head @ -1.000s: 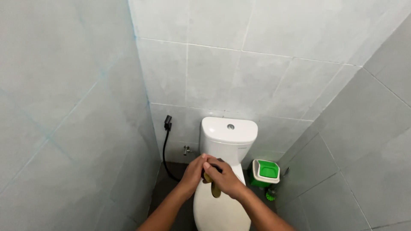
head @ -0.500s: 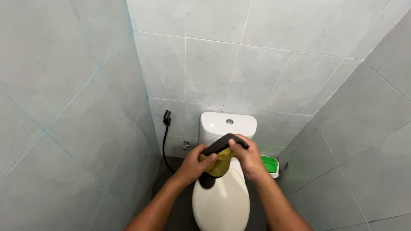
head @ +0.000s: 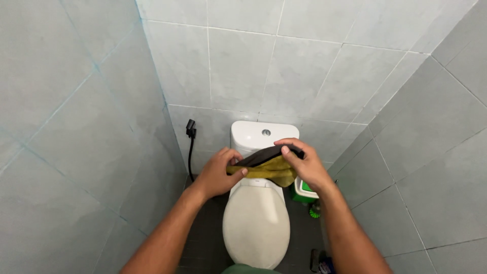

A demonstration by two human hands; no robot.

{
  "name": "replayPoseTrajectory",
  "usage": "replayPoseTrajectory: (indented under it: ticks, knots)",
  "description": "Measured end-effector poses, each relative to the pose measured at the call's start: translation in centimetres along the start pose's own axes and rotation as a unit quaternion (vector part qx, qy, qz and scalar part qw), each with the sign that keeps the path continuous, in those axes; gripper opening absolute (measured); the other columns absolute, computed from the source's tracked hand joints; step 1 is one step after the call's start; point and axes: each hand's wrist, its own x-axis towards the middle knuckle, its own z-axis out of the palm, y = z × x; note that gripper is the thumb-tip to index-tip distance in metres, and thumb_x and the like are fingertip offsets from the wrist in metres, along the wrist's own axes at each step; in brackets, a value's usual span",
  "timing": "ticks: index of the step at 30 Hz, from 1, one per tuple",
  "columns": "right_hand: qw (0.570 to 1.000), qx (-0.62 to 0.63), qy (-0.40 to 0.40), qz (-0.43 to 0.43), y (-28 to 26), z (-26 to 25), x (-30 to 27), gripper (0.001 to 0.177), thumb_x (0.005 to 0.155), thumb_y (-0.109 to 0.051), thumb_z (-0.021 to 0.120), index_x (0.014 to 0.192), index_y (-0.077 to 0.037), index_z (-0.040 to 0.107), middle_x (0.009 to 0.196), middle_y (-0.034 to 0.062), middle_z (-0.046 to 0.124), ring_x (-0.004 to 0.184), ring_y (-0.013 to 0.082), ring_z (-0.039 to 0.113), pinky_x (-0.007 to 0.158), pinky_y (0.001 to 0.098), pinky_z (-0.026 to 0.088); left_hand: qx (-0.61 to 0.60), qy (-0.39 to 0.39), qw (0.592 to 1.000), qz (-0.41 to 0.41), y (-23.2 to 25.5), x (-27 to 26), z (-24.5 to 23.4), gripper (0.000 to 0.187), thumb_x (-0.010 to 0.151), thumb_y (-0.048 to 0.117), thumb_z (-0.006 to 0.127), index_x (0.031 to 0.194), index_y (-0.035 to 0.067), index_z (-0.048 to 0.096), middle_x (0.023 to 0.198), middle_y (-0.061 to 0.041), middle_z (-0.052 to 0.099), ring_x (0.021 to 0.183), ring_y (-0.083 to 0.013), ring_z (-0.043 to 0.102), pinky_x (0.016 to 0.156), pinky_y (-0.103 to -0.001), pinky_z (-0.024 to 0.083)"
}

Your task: Wipe down the exterior surfaces of a toilet with a cloth.

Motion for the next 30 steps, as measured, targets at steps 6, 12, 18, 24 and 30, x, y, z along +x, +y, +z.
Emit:
replayPoseTrajectory:
  ticks: [6,12,18,24,30]
  knots:
    - [0.987,-0.014,0.106,0.117,3.8,-2.5,1.9,0.032,0.102,-0.029,0.068,0.104,0.002,0.073,0.084,0.0012,0.065,0.076,0.0136,0.057,0.067,0.0314,0.048,-0.263,-0.051,0.955,-0.127,-1.5,1.8,1.1,0.022,0.088,0.026,0.075,0.105,0.012,0.071,0.095,-0.002,0.066,0.091,-0.0149,0.060,0.085,-0.030,0.051]
    - [0.953,0.204,0.122,0.187,1.5,-1.8,2.4,0.041,0.102,-0.040,0.060,0.111,0.000,0.067,0.098,0.0059,0.072,0.087,0.0171,0.069,0.075,0.0344,0.056,-0.655,0.000,0.674,-0.342,-2.0,2.3,0.4,0.023,0.090,0.030,0.065,0.099,0.010,0.069,0.087,-0.003,0.065,0.088,-0.0209,0.063,0.085,-0.037,0.054]
    - [0.933,0.333,0.020,0.137,1.3,-0.8,1.9,0.030,0.093,-0.021,0.070,0.119,-0.005,0.065,0.112,0.0062,0.072,0.103,0.0196,0.070,0.091,0.0383,0.058,-0.704,0.042,0.623,-0.338,-4.4,1.9,-0.1,0.026,0.091,0.028,0.064,0.099,0.005,0.070,0.083,-0.005,0.065,0.081,-0.0218,0.063,0.082,-0.037,0.054]
    - [0.955,0.285,0.059,0.052,2.3,0.7,1.4,0.029,0.096,-0.016,0.072,0.121,-0.004,0.064,0.109,0.0060,0.070,0.098,0.0169,0.068,0.088,0.0358,0.056,-0.690,0.074,0.627,-0.355,-5.3,0.4,-1.2,0.026,0.091,0.031,0.060,0.098,0.008,0.069,0.080,-0.005,0.065,0.078,-0.0229,0.064,0.081,-0.038,0.055]
    - [0.954,0.239,0.156,0.096,3.3,4.7,0.8,0.034,0.101,-0.030,0.065,0.119,-0.001,0.065,0.104,0.0066,0.070,0.092,0.0180,0.067,0.083,0.0364,0.056,-0.639,0.016,0.691,-0.338,-6.8,-3.8,0.6,0.028,0.088,0.042,0.066,0.098,0.015,0.070,0.077,-0.005,0.063,0.074,-0.0227,0.063,0.074,-0.038,0.052]
